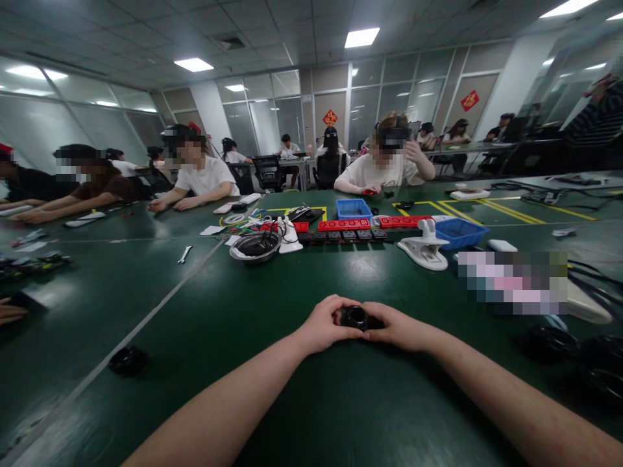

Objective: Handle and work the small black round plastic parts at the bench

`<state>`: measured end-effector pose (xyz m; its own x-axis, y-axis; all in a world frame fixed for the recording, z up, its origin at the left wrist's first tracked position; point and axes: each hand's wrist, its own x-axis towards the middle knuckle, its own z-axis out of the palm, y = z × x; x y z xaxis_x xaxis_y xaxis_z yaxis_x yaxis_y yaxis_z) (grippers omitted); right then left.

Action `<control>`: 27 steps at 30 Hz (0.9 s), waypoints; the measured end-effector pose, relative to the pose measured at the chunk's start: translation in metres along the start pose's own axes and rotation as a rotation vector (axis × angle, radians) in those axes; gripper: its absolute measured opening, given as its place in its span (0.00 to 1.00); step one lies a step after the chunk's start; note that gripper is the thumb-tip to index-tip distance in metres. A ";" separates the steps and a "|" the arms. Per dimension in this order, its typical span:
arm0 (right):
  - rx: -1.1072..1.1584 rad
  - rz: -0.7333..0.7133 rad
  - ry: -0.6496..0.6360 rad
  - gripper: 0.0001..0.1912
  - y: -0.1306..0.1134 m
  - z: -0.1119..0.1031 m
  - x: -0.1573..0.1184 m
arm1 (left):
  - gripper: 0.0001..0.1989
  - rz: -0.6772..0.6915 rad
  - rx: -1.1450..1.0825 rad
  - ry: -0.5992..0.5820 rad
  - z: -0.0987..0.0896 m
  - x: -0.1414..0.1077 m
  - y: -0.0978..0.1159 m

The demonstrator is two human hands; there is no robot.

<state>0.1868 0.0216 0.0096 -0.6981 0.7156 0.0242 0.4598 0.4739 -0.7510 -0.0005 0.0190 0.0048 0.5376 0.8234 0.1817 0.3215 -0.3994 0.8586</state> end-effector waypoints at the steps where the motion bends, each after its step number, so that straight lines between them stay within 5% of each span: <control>1: 0.000 -0.001 -0.001 0.14 0.000 0.000 0.000 | 0.24 -0.002 -0.002 -0.001 0.000 0.000 0.000; 16: 0.035 0.105 0.096 0.14 0.007 0.005 0.001 | 0.24 -0.041 -0.018 0.053 0.005 0.001 0.001; 27: -0.503 0.389 0.432 0.13 -0.019 0.034 0.007 | 0.22 -0.105 0.043 0.289 0.018 0.000 -0.001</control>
<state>0.1545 -0.0005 0.0019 -0.2059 0.9666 0.1525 0.8949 0.2490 -0.3704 0.0137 0.0118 -0.0047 0.2575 0.9392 0.2272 0.3993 -0.3175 0.8601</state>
